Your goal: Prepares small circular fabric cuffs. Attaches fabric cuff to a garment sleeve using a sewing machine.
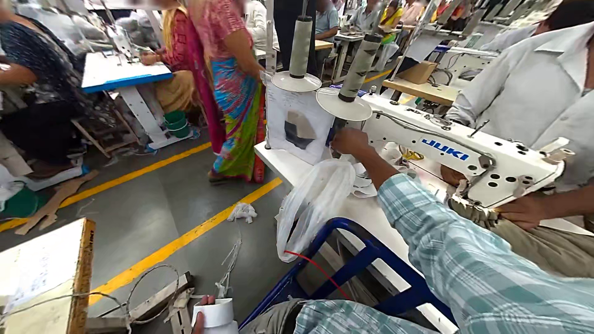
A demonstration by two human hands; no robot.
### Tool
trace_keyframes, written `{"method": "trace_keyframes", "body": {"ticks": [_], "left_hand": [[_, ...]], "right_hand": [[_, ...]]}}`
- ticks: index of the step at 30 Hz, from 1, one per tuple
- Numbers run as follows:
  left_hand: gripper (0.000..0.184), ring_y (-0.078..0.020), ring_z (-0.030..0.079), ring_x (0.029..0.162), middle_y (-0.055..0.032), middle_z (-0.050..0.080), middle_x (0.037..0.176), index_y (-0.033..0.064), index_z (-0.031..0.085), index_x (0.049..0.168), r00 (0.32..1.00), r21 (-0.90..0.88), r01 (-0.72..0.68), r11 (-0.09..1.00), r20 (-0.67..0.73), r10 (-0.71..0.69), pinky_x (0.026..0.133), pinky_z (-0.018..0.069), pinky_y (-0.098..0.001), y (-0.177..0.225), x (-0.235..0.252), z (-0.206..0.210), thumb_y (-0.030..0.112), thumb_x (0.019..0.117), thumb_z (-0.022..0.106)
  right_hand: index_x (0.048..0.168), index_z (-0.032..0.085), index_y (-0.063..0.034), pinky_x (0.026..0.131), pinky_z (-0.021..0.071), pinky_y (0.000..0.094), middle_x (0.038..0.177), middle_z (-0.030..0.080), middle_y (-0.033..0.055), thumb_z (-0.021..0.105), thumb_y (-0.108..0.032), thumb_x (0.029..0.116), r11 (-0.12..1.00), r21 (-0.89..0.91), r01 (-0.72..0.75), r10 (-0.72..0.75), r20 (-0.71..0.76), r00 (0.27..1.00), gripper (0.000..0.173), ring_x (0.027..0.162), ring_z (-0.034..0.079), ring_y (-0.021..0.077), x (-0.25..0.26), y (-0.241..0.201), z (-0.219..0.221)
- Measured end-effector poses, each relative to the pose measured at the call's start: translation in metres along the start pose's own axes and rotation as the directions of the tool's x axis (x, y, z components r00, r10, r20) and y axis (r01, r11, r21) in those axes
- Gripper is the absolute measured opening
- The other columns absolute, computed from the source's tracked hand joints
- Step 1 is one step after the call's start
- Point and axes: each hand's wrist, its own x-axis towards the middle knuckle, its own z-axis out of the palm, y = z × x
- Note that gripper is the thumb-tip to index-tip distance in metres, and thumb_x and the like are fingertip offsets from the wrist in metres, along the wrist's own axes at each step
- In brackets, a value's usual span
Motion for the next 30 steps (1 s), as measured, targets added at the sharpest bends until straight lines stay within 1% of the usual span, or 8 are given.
{"method": "trace_keyframes", "body": {"ticks": [4,10,14,18,22,25,27,30], "left_hand": [[0.034,-0.0087,0.071,0.107,0.0017,0.076,0.109,0.0114,0.063,0.119,0.997,0.115,-0.024,0.993,-0.068,0.032,0.096,0.0583,-0.0323,-0.002,-0.007,0.004,0.017,0.1111,0.030],[0.033,-0.0093,0.071,0.107,0.0015,0.076,0.110,0.0094,0.060,0.121,0.992,0.151,-0.045,0.988,-0.107,0.062,0.095,0.0590,-0.0329,-0.001,-0.014,0.007,0.018,0.1118,0.029],[0.034,-0.0091,0.072,0.107,0.0013,0.077,0.109,0.0102,0.062,0.119,0.994,0.161,-0.021,0.987,-0.104,0.039,0.095,0.0594,-0.0329,-0.001,-0.015,0.008,0.017,0.1118,0.029],[0.033,-0.0128,0.073,0.106,-0.0015,0.077,0.108,0.0091,0.064,0.118,0.992,0.142,-0.031,0.989,-0.115,0.048,0.095,0.0599,-0.0350,0.001,-0.018,0.007,0.015,0.1110,0.032],[0.030,-0.0114,0.072,0.102,-0.0007,0.074,0.111,0.0079,0.059,0.128,0.994,0.273,-0.057,0.960,-0.075,0.081,0.090,0.0610,-0.0327,-0.007,-0.021,0.019,0.013,0.1098,0.036],[0.030,-0.0153,0.071,0.099,-0.0066,0.071,0.112,0.0050,0.054,0.135,0.985,0.347,-0.044,0.937,-0.141,0.098,0.086,0.0610,-0.0356,-0.007,-0.025,0.021,0.013,0.1085,0.044],[0.032,-0.0183,0.070,0.103,-0.0092,0.070,0.118,0.0061,0.055,0.137,0.979,0.384,-0.055,0.922,-0.159,0.125,0.090,0.0600,-0.0381,-0.004,-0.031,0.022,0.013,0.1061,0.051],[0.039,-0.0212,0.071,0.104,-0.0123,0.071,0.119,0.0053,0.059,0.139,0.966,0.472,-0.080,0.878,-0.182,0.186,0.092,0.0599,-0.0409,0.009,-0.058,0.036,0.013,0.1005,0.063]], "right_hand": [[0.107,0.071,0.0008,0.084,0.0464,0.0752,0.114,0.068,0.0302,0.080,-0.051,0.0795,0.993,-0.115,-0.015,0.024,0.076,0.997,0.060,0.111,0.063,0.0516,0.010,-0.010,0.036],[0.108,0.068,0.0082,0.084,0.0483,0.0670,0.104,0.066,0.0300,0.069,-0.042,0.0959,0.914,0.393,-0.106,0.099,0.037,0.994,0.051,0.096,0.063,0.0438,0.027,0.020,0.000],[0.113,0.063,-0.0076,0.054,0.0444,0.0242,0.089,0.072,0.0003,0.048,-0.035,0.1036,0.436,0.891,-0.130,0.208,0.041,0.977,0.032,0.060,0.055,0.0041,0.013,0.045,-0.014],[0.093,0.053,-0.0213,0.066,0.0551,0.0295,0.074,0.060,-0.0039,0.035,-0.031,0.1064,-0.314,0.943,0.114,0.029,-0.111,0.993,0.024,0.066,0.060,0.0091,-0.005,0.072,0.001],[0.085,0.064,-0.0267,0.052,0.0478,0.0136,0.061,0.052,-0.0158,0.055,-0.037,0.0960,-0.313,0.949,0.044,-0.430,-0.184,0.884,0.018,0.052,0.050,-0.0046,-0.034,0.095,0.012],[0.085,0.071,-0.0303,0.041,0.0391,0.0112,0.061,0.056,-0.0157,0.077,-0.051,0.0843,0.125,0.992,-0.034,-0.804,0.121,0.582,0.022,0.047,0.047,-0.0065,-0.063,0.051,0.009],[0.086,0.075,-0.0233,0.039,0.0489,0.0168,0.061,0.067,-0.0091,0.075,-0.050,0.0887,0.317,0.937,0.145,-0.941,0.291,0.172,0.027,0.045,0.058,-0.0012,-0.103,-0.033,0.003],[0.098,0.076,-0.0115,0.060,0.0584,0.0190,0.080,0.075,-0.0047,0.064,-0.030,0.1003,0.179,0.921,0.347,-0.914,0.286,-0.287,0.022,0.067,0.068,0.0016,-0.210,-0.174,0.009]]}}
